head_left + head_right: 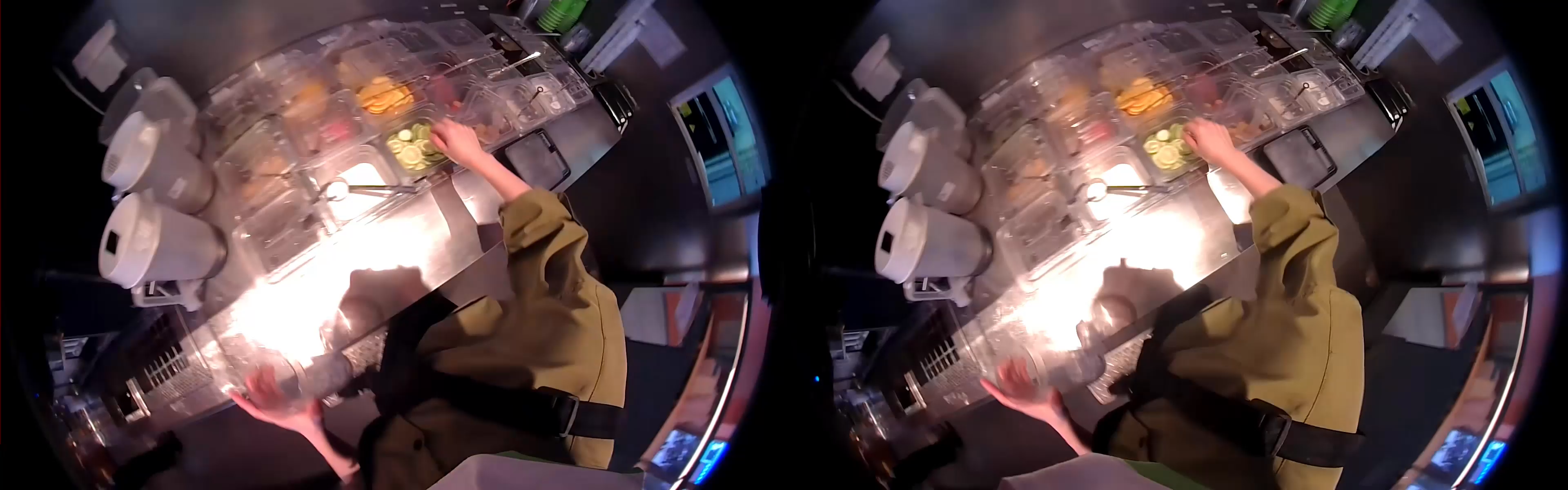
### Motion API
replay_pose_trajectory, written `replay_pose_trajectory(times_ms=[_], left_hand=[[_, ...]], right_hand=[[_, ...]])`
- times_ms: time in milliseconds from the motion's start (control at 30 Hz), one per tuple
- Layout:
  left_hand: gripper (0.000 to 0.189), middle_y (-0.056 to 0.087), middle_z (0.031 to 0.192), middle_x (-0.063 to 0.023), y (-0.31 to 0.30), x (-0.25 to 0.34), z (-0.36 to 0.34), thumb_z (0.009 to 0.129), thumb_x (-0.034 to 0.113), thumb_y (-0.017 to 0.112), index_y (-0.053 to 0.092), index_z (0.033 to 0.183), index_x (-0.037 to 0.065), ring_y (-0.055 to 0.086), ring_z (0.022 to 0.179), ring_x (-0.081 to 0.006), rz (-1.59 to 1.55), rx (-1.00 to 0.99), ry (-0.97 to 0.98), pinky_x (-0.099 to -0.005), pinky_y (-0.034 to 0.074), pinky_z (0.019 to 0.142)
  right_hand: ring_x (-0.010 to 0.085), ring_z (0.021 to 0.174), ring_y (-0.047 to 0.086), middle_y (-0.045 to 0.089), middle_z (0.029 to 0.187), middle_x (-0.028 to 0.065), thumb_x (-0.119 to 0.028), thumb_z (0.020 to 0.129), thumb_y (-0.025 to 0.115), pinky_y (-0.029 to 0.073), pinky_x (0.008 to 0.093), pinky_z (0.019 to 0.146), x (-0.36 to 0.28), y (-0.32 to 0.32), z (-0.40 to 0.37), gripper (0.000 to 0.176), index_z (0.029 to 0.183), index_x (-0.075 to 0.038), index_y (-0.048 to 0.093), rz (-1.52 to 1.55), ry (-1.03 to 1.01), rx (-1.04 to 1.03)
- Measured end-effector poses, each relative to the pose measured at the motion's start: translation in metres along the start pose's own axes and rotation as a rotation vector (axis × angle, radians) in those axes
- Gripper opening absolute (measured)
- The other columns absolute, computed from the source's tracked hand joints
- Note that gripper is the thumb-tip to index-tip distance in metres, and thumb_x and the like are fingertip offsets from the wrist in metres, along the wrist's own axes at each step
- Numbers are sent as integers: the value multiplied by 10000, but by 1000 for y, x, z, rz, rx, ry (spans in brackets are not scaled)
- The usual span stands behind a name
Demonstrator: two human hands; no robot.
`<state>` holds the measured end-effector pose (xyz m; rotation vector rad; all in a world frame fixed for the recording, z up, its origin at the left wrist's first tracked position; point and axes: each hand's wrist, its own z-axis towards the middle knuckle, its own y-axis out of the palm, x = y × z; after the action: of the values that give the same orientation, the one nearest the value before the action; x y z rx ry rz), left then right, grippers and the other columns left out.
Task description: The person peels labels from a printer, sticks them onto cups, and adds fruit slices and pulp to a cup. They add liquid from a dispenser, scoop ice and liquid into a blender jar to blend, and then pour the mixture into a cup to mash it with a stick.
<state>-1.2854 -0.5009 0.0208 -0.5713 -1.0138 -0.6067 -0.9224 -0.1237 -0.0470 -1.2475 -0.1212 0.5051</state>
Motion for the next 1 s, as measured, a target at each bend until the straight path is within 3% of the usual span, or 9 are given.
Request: replay_pose_trajectory(times_ms=[167, 367, 500, 567, 667, 767, 800, 900, 1000], left_hand=[[1193, 362, 1211, -161, 124, 57, 27, 528, 449, 770, 20, 1360, 39, 413, 1083, -282, -53, -235, -191, -402, 339, 923], [1146, 400, 1158, -127, 224, 56, 43, 531, 362, 779, 61, 1367, 47, 422, 1048, -239, -119, -405, -374, -378, 326, 924], [1095, 422, 1105, -108, 261, 42, 57, 505, 243, 758, 109, 1365, 45, 428, 1026, -223, -72, -518, -428, -369, 330, 918], [1079, 425, 1120, -118, 271, 38, 67, 481, 204, 735, 136, 1363, 43, 443, 1025, -234, 34, -580, -465, -371, 344, 908], [1061, 460, 1090, -135, 290, 38, 79, 483, 185, 733, 154, 1363, 62, 460, 1044, -251, 126, -722, -484, -353, 347, 916], [1056, 485, 1070, -149, 314, 43, 88, 485, 175, 735, 158, 1363, 73, 468, 1056, -261, 199, -860, -492, -341, 340, 929], [1057, 490, 1071, -154, 319, 43, 89, 484, 172, 737, 159, 1363, 74, 469, 1059, -263, 207, -893, -488, -338, 336, 934], [1052, 489, 1102, -169, 326, 46, 94, 489, 179, 743, 164, 1361, 73, 468, 1064, -271, 242, -960, -493, -345, 328, 945], [1041, 489, 1106, -165, 329, 47, 93, 502, 192, 743, 166, 1360, 71, 464, 1071, -266, 237, -954, -484, -345, 332, 942]], right_hand=[[254, 835, 537, 553, 832, 68, -183, 716, 530, 442, 376, 712, 65, 38, 89, 171, 838, -67, 561, 70, -519, 183], [231, 816, 526, 562, 823, 90, -197, 689, 520, 411, 345, 757, 88, 77, 152, 209, 832, -50, 560, -294, -563, -28], [294, 833, 555, 553, 851, 135, -249, 732, 548, 442, 428, 684, 91, 25, 164, 299, 892, 2, 508, -65, -474, -398], [336, 739, 577, 572, 805, 153, -328, 756, 552, 461, 443, 627, 111, -18, 152, 398, 971, -2, 479, 116, -472, -413], [351, 649, 576, 578, 727, 148, -351, 772, 543, 474, 414, 598, 110, -80, 145, 401, 1020, -48, 458, 29, -557, -790], [328, 653, 594, 583, 644, 154, -390, 790, 539, 470, 415, 608, 104, -56, 139, 338, 813, -56, 588, -45, -554, -842], [275, 621, 599, 596, 654, 126, -316, 761, 560, 457, 382, 561, 106, -39, 136, 251, 731, -72, 612, 40, -639, -715], [240, 644, 561, 567, 644, 92, -253, 686, 563, 419, 336, 587, 90, -12, 147, 271, 750, 10, 586, -256, -1161, -268], [212, 666, 534, 567, 634, 54, -197, 599, 569, 390, 289, 597, 71, 0, 145, 174, 678, -46, 606, -516, -1259, -382]])
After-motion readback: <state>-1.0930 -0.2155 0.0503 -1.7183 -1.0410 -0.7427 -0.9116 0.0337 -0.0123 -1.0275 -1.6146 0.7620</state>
